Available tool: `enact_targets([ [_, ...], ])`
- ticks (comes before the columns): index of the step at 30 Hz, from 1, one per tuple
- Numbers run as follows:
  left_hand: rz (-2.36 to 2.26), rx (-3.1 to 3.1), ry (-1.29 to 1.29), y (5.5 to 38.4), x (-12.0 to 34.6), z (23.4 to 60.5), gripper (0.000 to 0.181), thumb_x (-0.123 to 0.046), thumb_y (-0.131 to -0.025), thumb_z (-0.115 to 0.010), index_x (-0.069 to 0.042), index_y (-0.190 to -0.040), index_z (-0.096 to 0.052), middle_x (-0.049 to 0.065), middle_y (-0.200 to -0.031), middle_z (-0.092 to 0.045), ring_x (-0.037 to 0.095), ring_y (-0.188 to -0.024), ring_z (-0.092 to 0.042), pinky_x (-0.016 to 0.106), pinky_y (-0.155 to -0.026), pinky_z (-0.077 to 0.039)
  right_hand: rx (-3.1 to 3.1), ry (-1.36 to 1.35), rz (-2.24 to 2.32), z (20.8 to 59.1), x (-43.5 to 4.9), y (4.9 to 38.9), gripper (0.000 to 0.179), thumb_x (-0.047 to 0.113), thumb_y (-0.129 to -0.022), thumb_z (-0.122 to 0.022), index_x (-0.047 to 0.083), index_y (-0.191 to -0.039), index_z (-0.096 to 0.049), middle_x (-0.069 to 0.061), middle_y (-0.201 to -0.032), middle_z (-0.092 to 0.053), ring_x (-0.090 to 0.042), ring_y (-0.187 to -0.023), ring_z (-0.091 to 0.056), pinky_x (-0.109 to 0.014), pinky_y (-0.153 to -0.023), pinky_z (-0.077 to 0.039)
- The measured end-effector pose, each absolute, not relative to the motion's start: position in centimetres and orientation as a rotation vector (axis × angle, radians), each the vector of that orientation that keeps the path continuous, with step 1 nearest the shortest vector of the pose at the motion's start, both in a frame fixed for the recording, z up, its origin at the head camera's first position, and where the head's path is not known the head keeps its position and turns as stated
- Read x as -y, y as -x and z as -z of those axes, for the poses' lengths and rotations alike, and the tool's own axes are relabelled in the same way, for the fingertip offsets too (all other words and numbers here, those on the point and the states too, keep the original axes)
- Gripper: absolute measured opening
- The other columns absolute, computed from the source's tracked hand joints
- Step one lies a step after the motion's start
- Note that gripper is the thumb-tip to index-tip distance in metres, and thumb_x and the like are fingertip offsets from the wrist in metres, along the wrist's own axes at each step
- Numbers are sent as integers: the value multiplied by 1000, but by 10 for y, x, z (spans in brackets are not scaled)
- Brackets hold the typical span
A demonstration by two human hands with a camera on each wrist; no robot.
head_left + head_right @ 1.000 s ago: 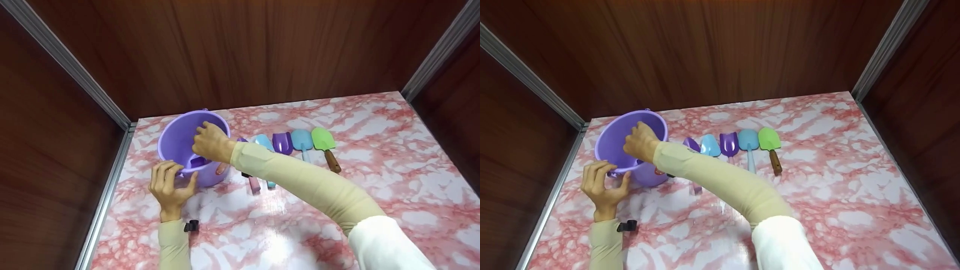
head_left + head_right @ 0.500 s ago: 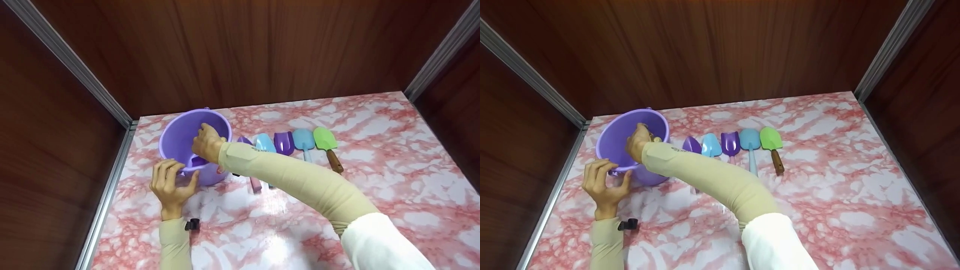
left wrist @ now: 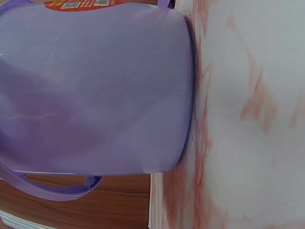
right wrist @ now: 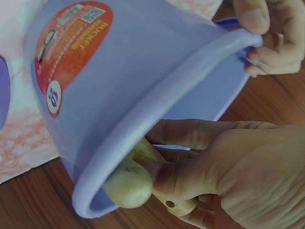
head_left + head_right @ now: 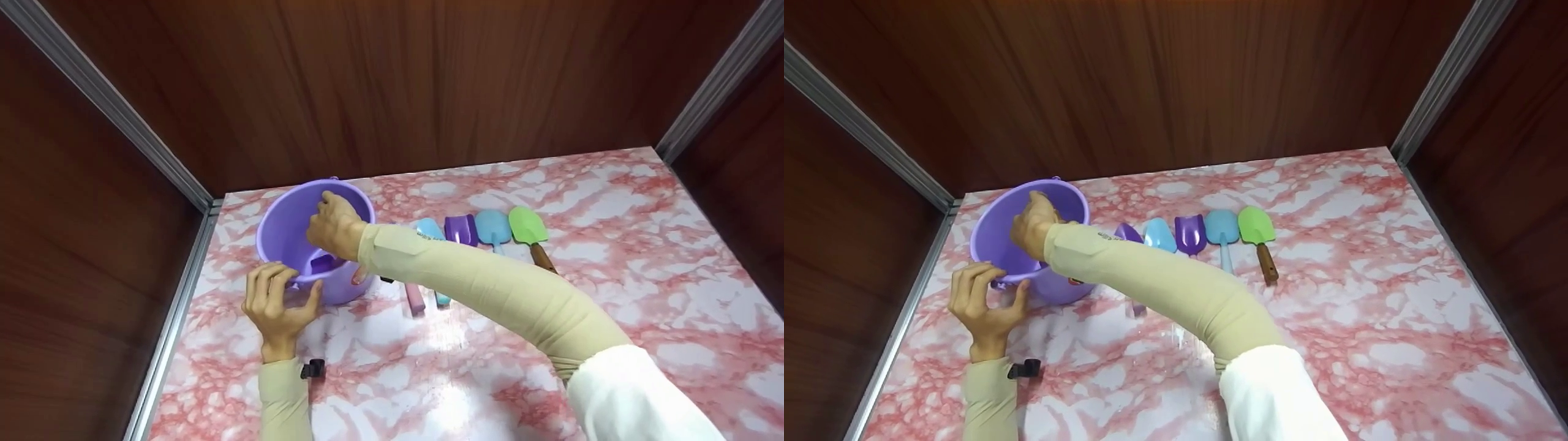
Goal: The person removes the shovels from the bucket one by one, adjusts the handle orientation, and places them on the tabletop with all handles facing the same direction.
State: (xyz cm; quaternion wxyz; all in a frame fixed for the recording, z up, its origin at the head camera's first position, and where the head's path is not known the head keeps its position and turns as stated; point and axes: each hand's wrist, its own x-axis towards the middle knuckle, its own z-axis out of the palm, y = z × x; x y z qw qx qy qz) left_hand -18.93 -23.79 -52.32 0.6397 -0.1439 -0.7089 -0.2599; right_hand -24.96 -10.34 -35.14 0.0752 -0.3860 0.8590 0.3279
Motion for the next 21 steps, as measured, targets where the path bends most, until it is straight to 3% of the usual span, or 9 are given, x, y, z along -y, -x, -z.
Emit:
enact_targets([
  [6, 604, 1616, 332, 189, 237, 523, 52, -54, -85, -78, -4, -77, -70, 15, -81, -71, 38, -79, -66, 46, -72, -57, -2607, 1159, -935, 338, 98, 247, 35, 26, -111, -49, 32, -141, -67, 8, -151, -62, -17, -137, -54, -37, -117, -36],
  [21, 615, 1613, 346, 188, 236, 519, 51, -53, -85, -79, -3, -76, -69, 16, -80, -70, 39, -78, -65, 47, -70, -54, -2700, 1208, -908, 293, 83, 238, 32, 23, -112, -51, 27, -137, -70, 5, -145, -67, -20, -134, -56, -42, -121, -31],
])
